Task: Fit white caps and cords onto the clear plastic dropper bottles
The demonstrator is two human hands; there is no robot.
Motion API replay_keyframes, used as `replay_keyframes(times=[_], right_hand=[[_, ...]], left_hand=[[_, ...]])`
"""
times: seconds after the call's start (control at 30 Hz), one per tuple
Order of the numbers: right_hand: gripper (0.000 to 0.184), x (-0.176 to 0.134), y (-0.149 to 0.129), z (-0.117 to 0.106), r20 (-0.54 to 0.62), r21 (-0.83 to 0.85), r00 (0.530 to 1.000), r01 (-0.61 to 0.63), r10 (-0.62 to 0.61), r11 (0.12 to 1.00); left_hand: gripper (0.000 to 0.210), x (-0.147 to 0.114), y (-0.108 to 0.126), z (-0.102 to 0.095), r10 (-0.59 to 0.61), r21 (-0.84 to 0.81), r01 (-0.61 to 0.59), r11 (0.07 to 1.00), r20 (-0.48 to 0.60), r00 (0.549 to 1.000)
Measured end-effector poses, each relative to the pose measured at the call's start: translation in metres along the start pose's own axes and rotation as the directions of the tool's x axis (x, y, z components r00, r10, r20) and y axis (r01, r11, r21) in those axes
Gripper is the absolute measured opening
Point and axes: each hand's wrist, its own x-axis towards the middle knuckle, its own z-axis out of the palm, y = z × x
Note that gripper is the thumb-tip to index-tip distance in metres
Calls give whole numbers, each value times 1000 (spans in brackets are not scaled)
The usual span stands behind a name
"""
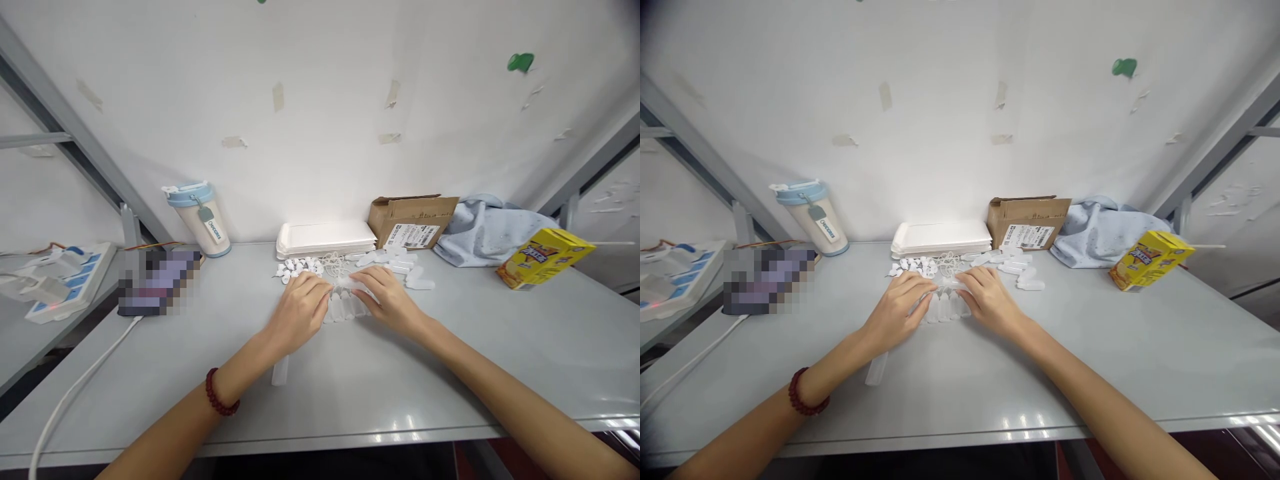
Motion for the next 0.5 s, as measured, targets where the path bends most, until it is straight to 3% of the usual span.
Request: replay_keyframes(times=[0.5], right_hand=[[24, 0, -4, 1, -37, 18, 997, 68, -68, 998]], left_hand=[[19, 0, 2, 1, -3, -90, -1, 996, -43, 999]])
